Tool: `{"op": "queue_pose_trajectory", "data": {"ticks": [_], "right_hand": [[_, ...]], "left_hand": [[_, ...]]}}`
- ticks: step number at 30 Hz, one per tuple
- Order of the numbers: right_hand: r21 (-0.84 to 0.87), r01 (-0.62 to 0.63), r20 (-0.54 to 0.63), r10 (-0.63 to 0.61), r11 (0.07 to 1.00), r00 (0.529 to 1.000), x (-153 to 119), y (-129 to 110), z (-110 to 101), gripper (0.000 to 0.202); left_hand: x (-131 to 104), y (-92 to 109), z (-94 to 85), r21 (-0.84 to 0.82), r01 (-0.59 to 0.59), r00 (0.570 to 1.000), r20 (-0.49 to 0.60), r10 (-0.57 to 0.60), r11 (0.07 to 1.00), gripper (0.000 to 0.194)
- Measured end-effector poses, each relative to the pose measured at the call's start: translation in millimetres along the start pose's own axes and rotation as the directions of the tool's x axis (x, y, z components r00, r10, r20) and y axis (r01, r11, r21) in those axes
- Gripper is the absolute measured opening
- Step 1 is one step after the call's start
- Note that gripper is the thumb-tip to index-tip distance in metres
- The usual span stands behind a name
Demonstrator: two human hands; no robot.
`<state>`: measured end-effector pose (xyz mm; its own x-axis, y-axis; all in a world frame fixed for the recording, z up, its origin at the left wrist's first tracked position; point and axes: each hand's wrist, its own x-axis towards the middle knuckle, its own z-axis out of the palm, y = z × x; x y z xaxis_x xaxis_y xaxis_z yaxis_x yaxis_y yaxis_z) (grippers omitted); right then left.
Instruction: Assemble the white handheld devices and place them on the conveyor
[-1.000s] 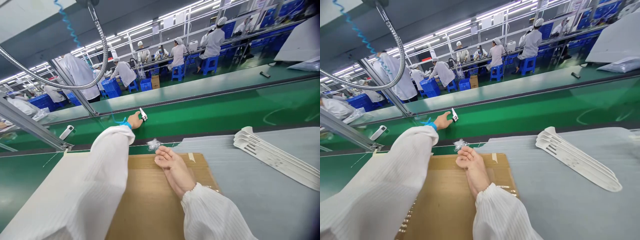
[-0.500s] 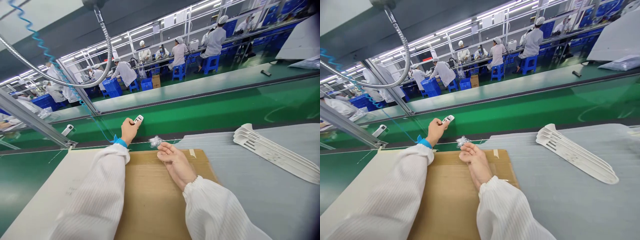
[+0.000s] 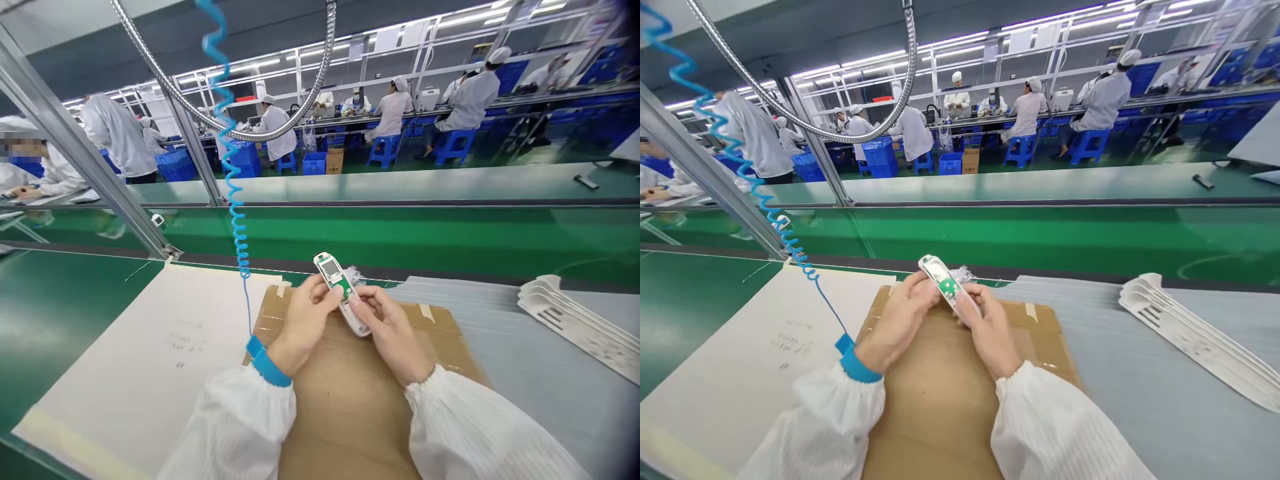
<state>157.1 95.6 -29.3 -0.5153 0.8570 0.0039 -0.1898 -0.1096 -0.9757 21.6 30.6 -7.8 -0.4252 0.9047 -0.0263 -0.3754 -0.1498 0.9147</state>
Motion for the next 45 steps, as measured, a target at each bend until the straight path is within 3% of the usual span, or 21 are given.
{"op": "queue_pose_trajectory", "data": {"ticks": [4,7,10,15,18,20,25,29,31,34,36,40,43,45], "right_hand": [[-0.416,0.224,0.146,-0.178,0.881,0.973,-6.4,2.0,2.8,0.024],[-0.616,0.349,0.056,-0.402,0.706,0.914,-6.1,-4.0,-2.8,0.016],[-0.711,0.470,0.104,-0.583,0.523,0.806,-1.9,-6.9,-11.0,0.014],[-0.840,0.508,0.277,-0.654,0.191,0.704,1.4,-4.3,-20.9,0.003],[-0.862,0.503,0.340,-0.668,0.059,0.662,-1.0,-5.2,-20.2,0.004],[-0.864,0.503,0.364,-0.651,0.032,0.666,-3.5,-7.0,-17.1,0.011],[-0.853,0.517,0.345,-0.663,0.074,0.664,-6.0,-9.8,-11.6,0.011],[-0.876,0.483,0.361,-0.651,0.010,0.668,-4.5,-9.7,-13.3,0.014],[-0.867,0.499,0.391,-0.621,-0.001,0.679,-4.2,-8.8,-13.7,0.020],[-0.848,0.528,0.395,-0.604,0.052,0.692,-3.6,-6.0,-14.6,0.020],[-0.848,0.522,0.358,-0.632,0.087,0.687,-2.2,-3.7,-16.9,0.014],[-0.859,0.507,0.327,-0.679,0.076,0.657,1.5,-1.4,-24.0,0.009],[-0.880,0.475,0.352,-0.653,0.014,0.670,1.5,-2.6,-25.3,0.011],[-0.885,0.466,0.367,-0.619,-0.002,0.694,-0.5,-3.8,-22.7,0.017]], "left_hand": [[-1.5,-8.4,1.4,0.410,-0.045,0.997,-0.036,0.065,0.911,0.018],[-4.2,-2.4,-5.8,0.603,-0.100,0.995,0.052,0.085,0.792,0.021],[-10.1,4.3,-10.2,0.717,-0.137,0.986,0.167,0.022,0.684,0.027],[-17.3,11.5,-8.3,0.792,-0.209,0.966,0.257,-0.004,0.573,0.020],[-16.0,16.3,-8.7,0.796,-0.226,0.950,0.308,-0.055,0.562,0.016],[-14.2,18.6,-10.0,0.797,-0.191,0.953,0.292,-0.088,0.573,0.016],[-15.5,18.0,-11.1,0.799,-0.166,0.962,0.259,-0.082,0.577,0.016],[-16.7,15.3,-9.6,0.755,-0.013,0.935,0.241,-0.259,0.656,0.020],[-12.7,15.5,-12.4,0.702,0.061,0.969,0.129,-0.211,0.710,0.025],[-4.8,17.4,-20.5,0.647,0.058,0.998,-0.031,-0.050,0.760,0.026],[-3.3,17.6,-23.9,0.657,0.032,0.999,0.010,-0.051,0.753,0.026],[-12.2,13.1,-17.2,0.701,-0.034,0.962,0.215,-0.166,0.712,0.023],[-18.6,11.3,-9.2,0.742,-0.011,0.941,0.235,-0.245,0.671,0.021],[-18.4,12.6,-8.0,0.716,0.019,0.951,0.201,-0.233,0.698,0.022]]}}
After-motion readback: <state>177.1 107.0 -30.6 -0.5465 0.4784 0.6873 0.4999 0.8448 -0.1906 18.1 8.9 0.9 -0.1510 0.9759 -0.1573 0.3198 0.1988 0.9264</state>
